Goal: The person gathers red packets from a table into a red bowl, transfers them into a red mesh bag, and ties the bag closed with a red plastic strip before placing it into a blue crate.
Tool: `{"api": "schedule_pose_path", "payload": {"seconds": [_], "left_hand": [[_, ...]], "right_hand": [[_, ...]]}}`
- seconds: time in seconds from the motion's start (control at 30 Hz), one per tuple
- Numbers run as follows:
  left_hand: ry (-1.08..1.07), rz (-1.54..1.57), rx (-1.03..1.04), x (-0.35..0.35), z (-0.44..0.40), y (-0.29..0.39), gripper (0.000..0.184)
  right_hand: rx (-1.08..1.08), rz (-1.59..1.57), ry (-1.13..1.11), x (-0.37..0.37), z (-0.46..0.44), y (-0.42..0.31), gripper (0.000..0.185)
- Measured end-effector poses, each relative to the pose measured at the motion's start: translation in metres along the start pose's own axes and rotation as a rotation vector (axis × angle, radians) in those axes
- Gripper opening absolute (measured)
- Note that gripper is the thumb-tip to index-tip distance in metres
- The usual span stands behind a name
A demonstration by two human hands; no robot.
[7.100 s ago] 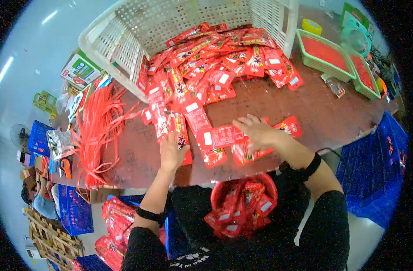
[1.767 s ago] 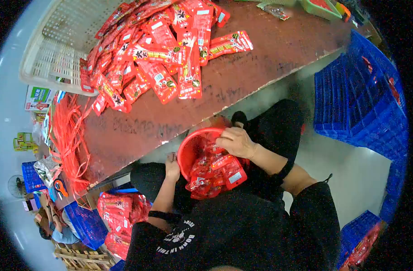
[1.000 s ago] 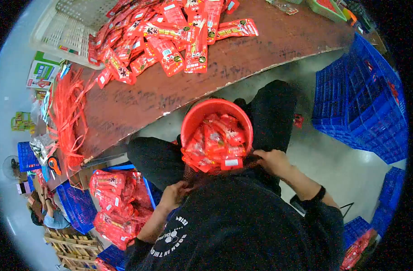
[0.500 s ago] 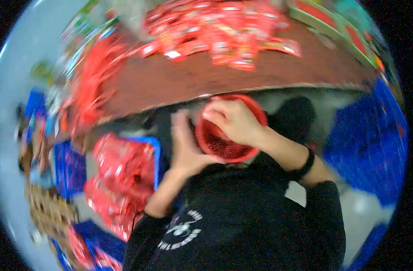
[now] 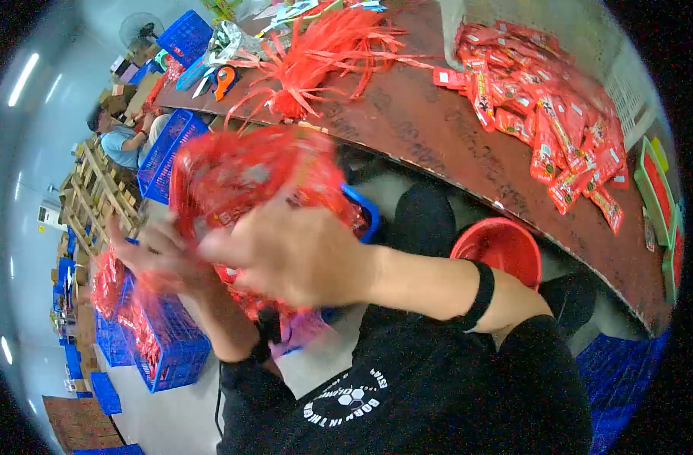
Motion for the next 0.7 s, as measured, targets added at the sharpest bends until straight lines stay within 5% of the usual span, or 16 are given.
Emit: {"api": "schedule_pose_path", "payload": {"seconds": [0.03, 0.13, 0.2, 0.23, 0.37, 0.43, 0.5, 0.53, 0.57, 0.63, 0.67, 0.7], "left_hand": [[0.033, -0.099, -0.008, -0.017, 0.013, -0.007, 0.050], [0.138, -0.598, -0.505, -0.064, 0.103, -0.066, 0.044], [0.179, -0.746, -0.827, -0.077, 0.162, -0.094, 0.047], [0.134, -0.792, -0.803, -0.076, 0.194, -0.101, 0.049], [-0.256, -0.458, -1.389, -0.051, 0.232, -0.085, 0.054], [-1.492, -0.369, -0.899, -0.021, 0.189, -0.042, 0.054], [-1.140, -0.152, -1.187, -0.033, 0.110, -0.043, 0.050], [-1.044, -0.151, -0.774, -0.045, 0.084, -0.065, 0.044], [-0.715, -0.268, -0.936, -0.058, 0.066, -0.092, 0.039], [-0.875, -0.803, -0.774, -0.057, 0.059, -0.180, 0.044], [-0.894, -0.766, -0.748, -0.049, 0.073, -0.203, 0.044], [-1.059, -1.009, -0.835, -0.049, 0.099, -0.223, 0.046]], "right_hand": [[0.124, 0.001, -0.009, 0.011, 0.002, 0.026, 0.049], [0.453, -0.086, -0.190, 0.087, 0.023, 0.110, 0.072], [0.568, -0.094, -0.333, 0.145, 0.027, 0.142, 0.071], [0.697, -0.086, -0.462, 0.170, 0.033, 0.156, 0.071], [0.702, -0.105, -0.795, 0.236, 0.066, 0.173, 0.068], [0.577, -0.075, -0.795, 0.246, 0.066, 0.178, 0.068], [0.551, -0.077, -0.806, 0.253, 0.064, 0.187, 0.068], [0.458, -0.012, -0.768, 0.257, 0.062, 0.191, 0.066], [0.374, 0.071, -0.726, 0.254, 0.059, 0.195, 0.064], [0.406, 0.056, -0.787, 0.244, 0.054, 0.188, 0.051], [0.420, 0.112, -0.893, 0.229, 0.048, 0.181, 0.044], [0.369, 0.030, -0.950, 0.216, 0.051, 0.185, 0.037]]}}
Point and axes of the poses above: each hand's wrist, its own z-axis away from the middle knuckle, its own x-axis out of the palm, y = z × x, the point moved 6 cm from there along -z, towards the middle knuckle, and after that the axes turned 8 degrees about -y, right-handed, at the moved point
